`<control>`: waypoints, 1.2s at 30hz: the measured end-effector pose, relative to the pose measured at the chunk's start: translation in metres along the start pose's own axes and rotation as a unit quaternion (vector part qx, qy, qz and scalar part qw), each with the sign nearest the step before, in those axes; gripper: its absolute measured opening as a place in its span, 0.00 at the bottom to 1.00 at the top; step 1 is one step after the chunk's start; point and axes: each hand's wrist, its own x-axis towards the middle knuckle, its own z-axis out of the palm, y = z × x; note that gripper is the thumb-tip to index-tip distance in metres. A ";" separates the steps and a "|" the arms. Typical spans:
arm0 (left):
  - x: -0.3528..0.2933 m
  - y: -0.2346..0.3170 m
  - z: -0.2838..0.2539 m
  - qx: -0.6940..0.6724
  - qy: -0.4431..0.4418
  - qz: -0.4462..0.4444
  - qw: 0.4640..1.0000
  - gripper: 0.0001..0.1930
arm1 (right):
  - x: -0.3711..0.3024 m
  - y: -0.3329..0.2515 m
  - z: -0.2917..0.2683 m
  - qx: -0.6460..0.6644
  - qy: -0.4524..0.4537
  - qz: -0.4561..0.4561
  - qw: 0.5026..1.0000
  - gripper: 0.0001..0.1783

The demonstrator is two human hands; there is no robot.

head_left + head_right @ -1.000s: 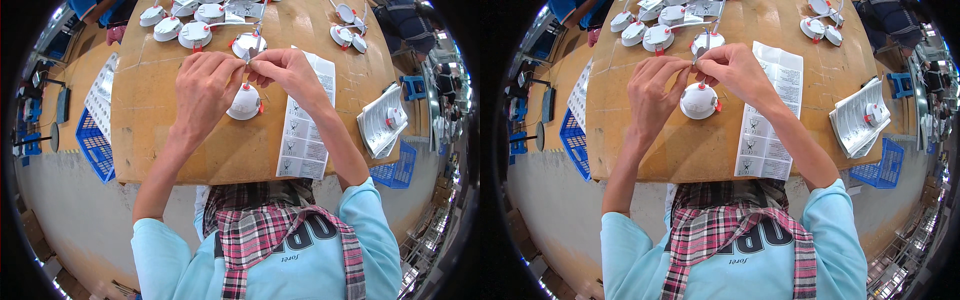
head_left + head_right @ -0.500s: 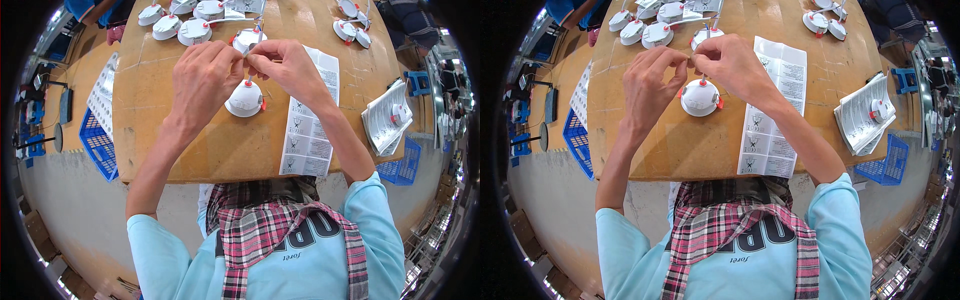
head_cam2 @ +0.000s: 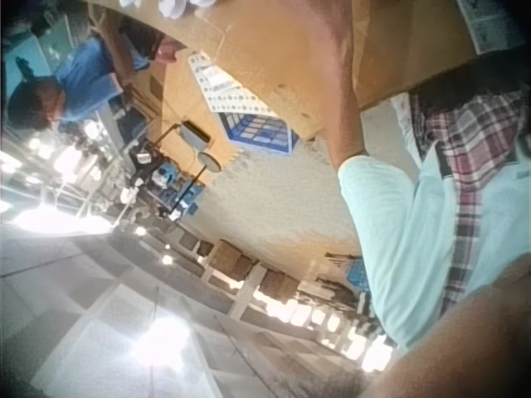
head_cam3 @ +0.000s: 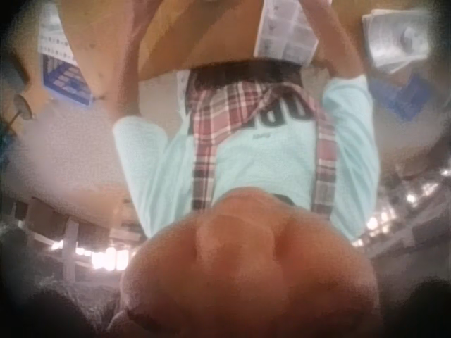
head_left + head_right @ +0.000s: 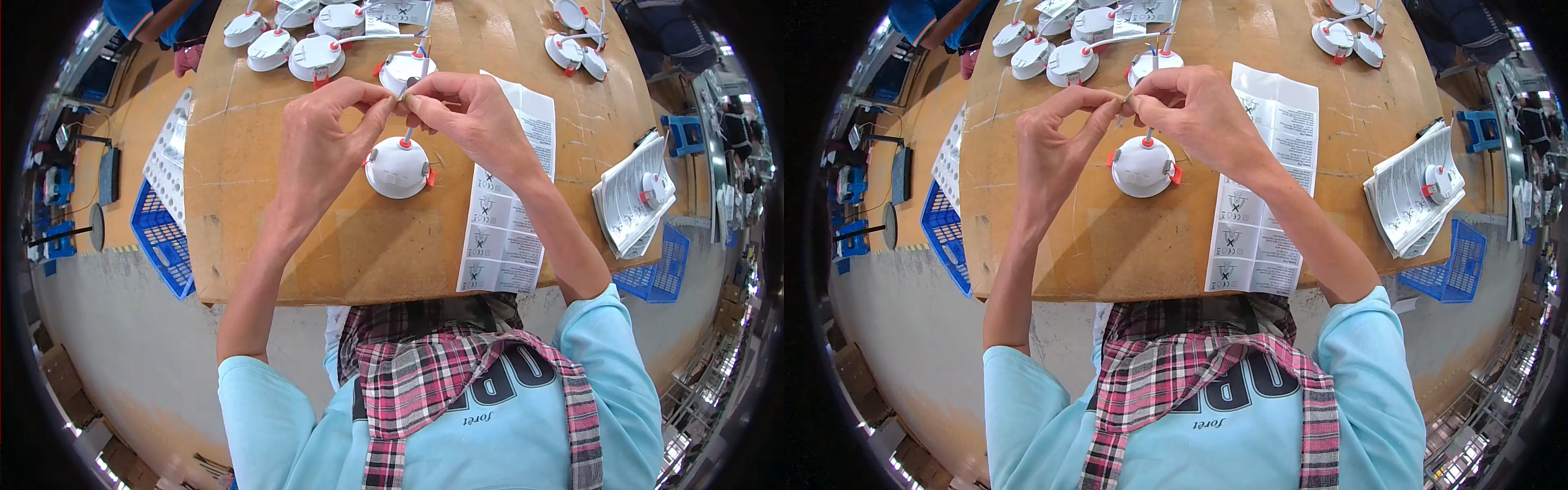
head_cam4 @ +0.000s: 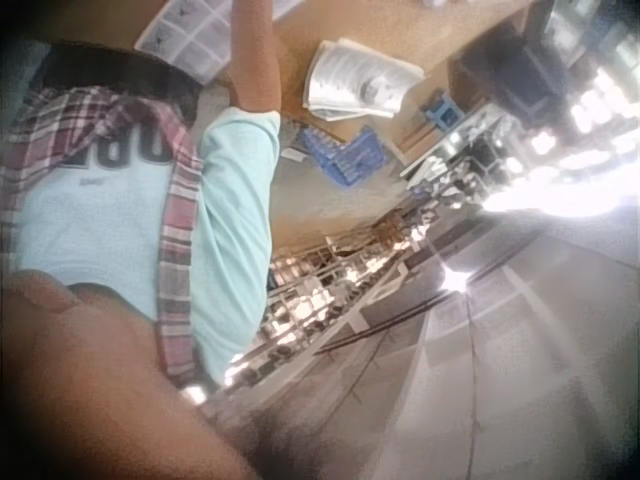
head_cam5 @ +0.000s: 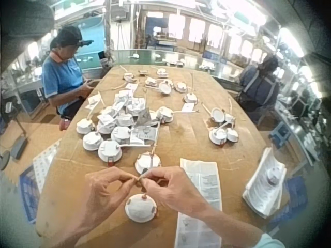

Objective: The recorder is assembling small electronic lighting components, applying stickers or labels to wires and small plastic housings.

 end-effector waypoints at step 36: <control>-0.022 -0.016 0.004 -0.075 -0.035 -0.144 0.986 0.11 | -0.002 -0.004 -0.002 -0.215 0.081 -0.219 0.948 0.06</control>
